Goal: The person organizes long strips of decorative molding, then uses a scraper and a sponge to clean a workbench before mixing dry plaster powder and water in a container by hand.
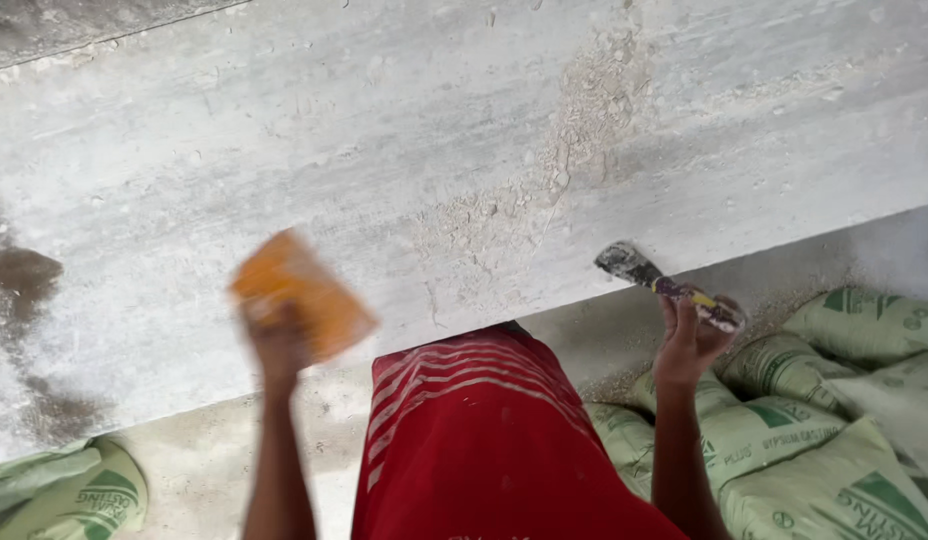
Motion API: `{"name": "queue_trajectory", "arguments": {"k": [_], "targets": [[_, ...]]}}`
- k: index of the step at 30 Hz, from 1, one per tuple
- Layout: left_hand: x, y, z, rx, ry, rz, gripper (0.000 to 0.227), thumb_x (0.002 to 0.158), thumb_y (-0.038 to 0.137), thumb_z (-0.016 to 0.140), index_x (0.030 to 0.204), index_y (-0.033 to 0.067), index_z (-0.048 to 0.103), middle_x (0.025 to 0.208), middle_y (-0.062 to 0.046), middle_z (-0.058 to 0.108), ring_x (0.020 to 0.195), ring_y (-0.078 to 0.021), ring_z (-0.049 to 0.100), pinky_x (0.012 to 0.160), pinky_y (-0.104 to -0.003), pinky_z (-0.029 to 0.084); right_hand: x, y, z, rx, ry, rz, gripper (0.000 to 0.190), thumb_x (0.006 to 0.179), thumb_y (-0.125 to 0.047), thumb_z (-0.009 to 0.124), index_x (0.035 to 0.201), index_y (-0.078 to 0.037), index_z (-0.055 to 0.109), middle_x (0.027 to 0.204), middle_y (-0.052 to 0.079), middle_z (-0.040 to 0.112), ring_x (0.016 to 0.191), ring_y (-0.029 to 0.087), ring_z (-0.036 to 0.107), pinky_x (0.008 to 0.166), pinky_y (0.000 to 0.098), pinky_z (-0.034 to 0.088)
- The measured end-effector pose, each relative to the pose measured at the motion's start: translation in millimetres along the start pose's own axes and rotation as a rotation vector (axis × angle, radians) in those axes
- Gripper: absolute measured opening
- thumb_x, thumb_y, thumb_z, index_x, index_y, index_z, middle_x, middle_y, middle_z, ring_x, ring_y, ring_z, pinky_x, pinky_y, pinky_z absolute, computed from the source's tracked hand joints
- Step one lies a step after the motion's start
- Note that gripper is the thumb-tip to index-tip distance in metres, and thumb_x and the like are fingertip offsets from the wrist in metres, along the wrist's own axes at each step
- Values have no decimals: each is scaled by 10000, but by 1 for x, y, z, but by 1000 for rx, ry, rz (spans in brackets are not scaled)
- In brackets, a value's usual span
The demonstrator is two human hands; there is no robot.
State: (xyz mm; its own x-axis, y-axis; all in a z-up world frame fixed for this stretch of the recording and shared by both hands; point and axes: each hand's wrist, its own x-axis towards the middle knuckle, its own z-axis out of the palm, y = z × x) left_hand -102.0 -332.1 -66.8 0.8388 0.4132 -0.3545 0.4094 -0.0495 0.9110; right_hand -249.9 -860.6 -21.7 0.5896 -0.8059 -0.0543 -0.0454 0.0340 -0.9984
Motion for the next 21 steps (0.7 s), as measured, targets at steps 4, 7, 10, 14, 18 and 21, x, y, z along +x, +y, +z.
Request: {"name": "queue_trajectory", "arguments": {"k": [4,7,10,14,18,21], "targets": [[-19,1,229,419,-274,149,513,1032,208,488,1517,80,382,1322,-148,580,954,-213,485,802,-374,395,-7,-25,26,-26,-110,-217,425,1056,57,600,1347,-92,327,1398,266,472,1308,394,555,1011,480,633],[-57,82,339,286,-443,-19,582,946,202,480,1515,139,375,1048,-168,734,676,-283,606,585,-420,473,-26,-48,52,-20,-154,-309,438,1077,27,602,1371,-137,321,1398,256,475,1308,377,541,1030,531,606],[-75,137,354,225,-707,107,633,965,191,455,1556,106,246,832,-164,695,629,-324,652,506,-432,533,-50,-68,54,-30,-135,-384,415,1095,-15,607,1364,-165,330,1349,246,512,1293,345,558,1035,576,599],[-32,159,267,512,-1231,747,516,1007,167,453,1492,7,385,861,-164,709,693,-350,654,620,-496,446,-100,-52,21,-3,8,-363,407,1096,-29,618,1343,-145,316,1403,227,463,1276,357,545,1058,552,607],[0,197,150,1168,-1750,680,579,1015,139,370,1593,173,368,1106,-196,724,1026,-382,667,886,-533,522,-167,-28,-3,-21,207,-281,412,1086,-1,604,1337,-135,305,1349,240,498,1226,337,549,1024,496,629],[-4,186,131,1483,-2084,277,878,879,-256,376,1368,435,606,1676,13,213,1567,-293,130,1197,-626,255,-201,-19,-12,-48,344,-204,368,1078,-5,565,1283,-102,275,1338,272,440,1233,392,537,999,532,606]]}}
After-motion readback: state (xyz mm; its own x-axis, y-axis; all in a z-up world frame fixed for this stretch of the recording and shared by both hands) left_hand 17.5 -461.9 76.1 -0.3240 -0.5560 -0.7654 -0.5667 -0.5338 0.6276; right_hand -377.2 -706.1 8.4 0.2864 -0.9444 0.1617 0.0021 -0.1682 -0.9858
